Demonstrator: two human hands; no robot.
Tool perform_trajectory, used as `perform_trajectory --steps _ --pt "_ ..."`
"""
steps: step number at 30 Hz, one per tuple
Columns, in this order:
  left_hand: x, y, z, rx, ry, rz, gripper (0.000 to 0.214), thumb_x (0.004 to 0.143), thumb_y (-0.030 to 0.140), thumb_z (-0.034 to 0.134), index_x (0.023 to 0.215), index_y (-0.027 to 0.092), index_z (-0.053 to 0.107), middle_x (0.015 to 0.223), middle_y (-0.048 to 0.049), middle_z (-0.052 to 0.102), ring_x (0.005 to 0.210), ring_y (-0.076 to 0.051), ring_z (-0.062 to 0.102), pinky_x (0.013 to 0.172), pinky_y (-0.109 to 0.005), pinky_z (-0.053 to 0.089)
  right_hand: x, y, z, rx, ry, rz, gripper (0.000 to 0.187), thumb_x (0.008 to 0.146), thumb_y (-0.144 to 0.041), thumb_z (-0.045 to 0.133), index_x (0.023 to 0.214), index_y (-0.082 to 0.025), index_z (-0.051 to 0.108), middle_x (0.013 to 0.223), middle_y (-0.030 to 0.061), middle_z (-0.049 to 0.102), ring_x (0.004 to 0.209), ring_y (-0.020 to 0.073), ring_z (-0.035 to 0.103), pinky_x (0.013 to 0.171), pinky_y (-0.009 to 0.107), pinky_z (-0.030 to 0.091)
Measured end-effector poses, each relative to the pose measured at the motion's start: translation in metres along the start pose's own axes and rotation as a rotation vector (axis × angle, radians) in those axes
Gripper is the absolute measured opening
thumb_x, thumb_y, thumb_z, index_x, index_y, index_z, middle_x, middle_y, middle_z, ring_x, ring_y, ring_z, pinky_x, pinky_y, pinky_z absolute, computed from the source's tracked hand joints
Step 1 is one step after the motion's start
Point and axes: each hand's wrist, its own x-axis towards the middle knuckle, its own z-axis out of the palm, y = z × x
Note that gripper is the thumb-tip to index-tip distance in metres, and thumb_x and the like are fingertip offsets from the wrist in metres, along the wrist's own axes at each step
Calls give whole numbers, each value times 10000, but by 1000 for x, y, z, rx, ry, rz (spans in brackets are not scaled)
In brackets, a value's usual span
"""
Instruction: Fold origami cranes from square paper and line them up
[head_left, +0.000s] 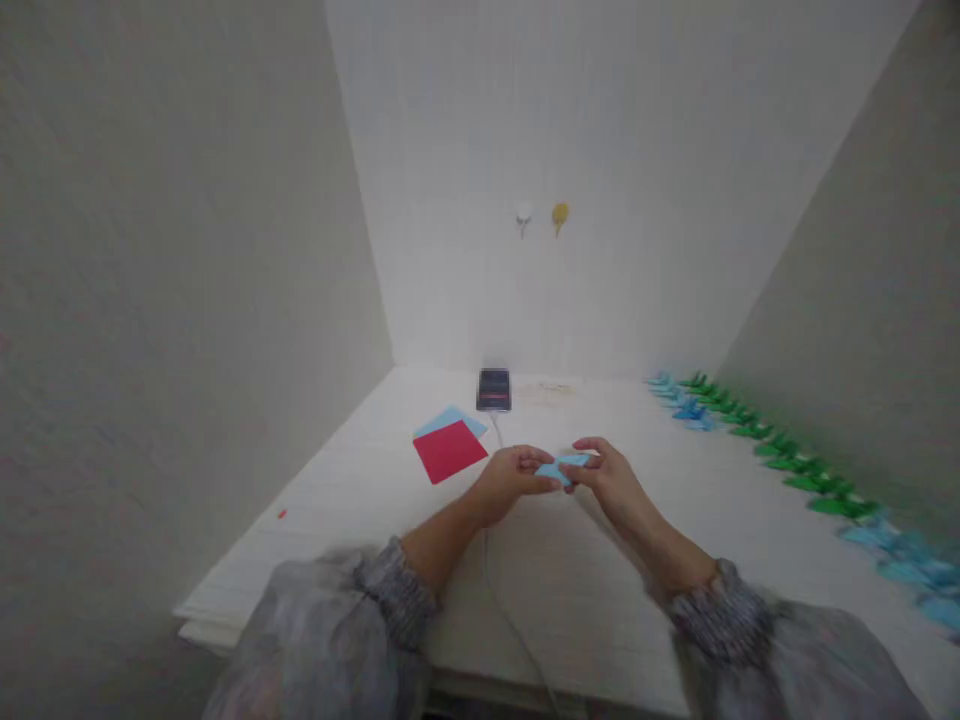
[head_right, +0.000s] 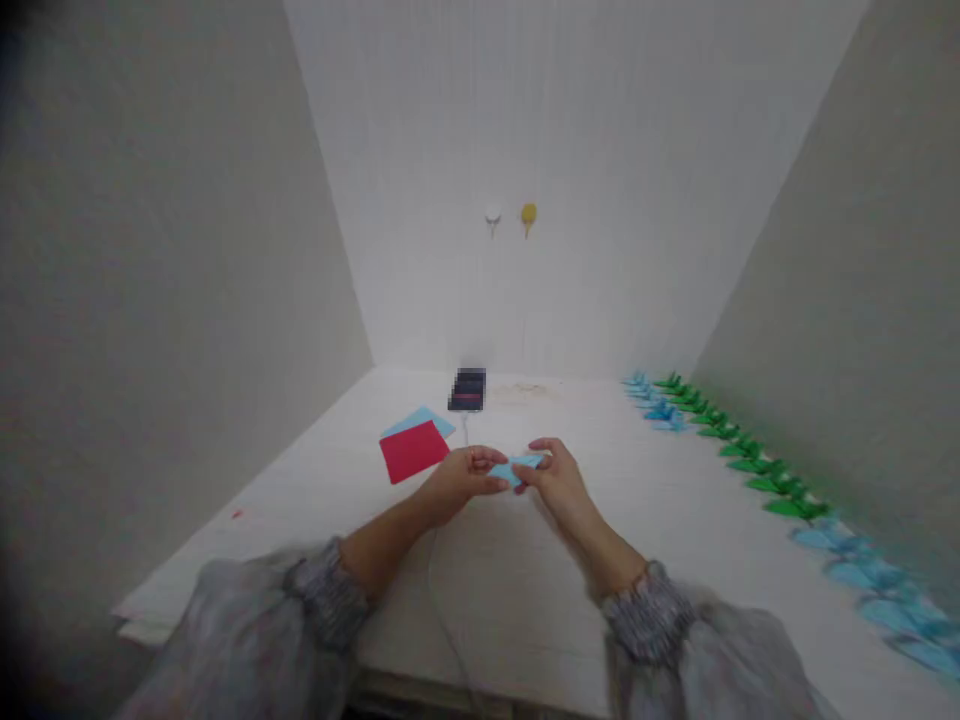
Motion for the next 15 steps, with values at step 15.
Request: perform_trajectory --steps 15 --pt "1 4 -1 -52 51 -48 418 442 151 734 812 112 544 725 -44 630 639 -129 587 643 -253 431 6 11 -7 101 -47 25 410 570 -222 647 911 -157 429 495 -3 621 466 177 598 562 289 428"
